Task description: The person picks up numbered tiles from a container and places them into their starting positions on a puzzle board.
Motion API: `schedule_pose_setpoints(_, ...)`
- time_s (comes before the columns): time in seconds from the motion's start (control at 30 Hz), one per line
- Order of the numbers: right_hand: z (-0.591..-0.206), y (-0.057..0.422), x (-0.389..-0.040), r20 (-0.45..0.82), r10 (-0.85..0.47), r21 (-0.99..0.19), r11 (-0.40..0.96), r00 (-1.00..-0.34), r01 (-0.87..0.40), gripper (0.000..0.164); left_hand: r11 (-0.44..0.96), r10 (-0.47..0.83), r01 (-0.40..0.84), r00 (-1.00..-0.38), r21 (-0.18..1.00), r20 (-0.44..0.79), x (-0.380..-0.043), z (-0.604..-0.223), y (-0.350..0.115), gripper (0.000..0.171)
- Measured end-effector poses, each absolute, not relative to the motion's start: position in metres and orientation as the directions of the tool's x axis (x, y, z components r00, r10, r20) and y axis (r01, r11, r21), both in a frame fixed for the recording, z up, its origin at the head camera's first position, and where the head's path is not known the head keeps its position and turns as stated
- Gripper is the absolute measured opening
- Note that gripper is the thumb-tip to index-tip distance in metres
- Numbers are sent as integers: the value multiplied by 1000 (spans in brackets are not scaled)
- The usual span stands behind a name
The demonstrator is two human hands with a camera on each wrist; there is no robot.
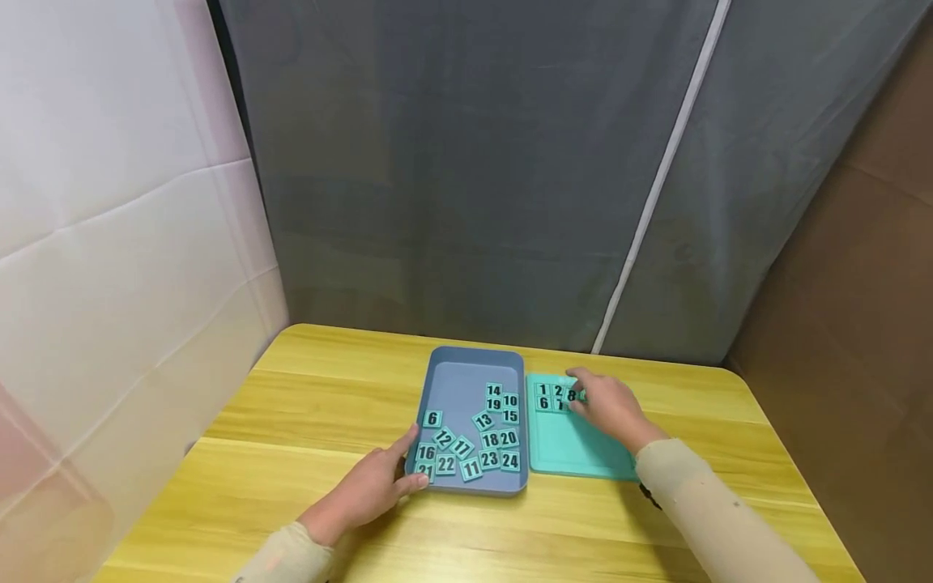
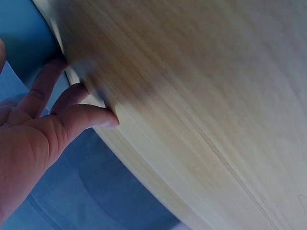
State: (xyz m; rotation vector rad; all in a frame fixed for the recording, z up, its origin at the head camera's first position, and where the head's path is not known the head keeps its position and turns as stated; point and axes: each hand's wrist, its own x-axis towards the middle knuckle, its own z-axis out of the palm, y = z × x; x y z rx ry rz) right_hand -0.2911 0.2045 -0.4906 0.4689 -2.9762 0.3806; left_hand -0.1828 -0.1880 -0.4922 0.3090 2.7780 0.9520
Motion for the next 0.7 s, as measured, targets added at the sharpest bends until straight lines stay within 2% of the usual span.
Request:
schedule_pose_setpoints(0.43, -512, 219, -284, 99, -306, -100, 944, -947, -315, 50, 769, 268, 149, -958, 622, -102, -184, -495, -188, 86)
schedule_pose_setpoints(0.7, -511, 215, -285, 98, -282, -115, 949, -954, -292, 51, 770, 266, 146, -958, 622, -105, -183, -491, -188, 86)
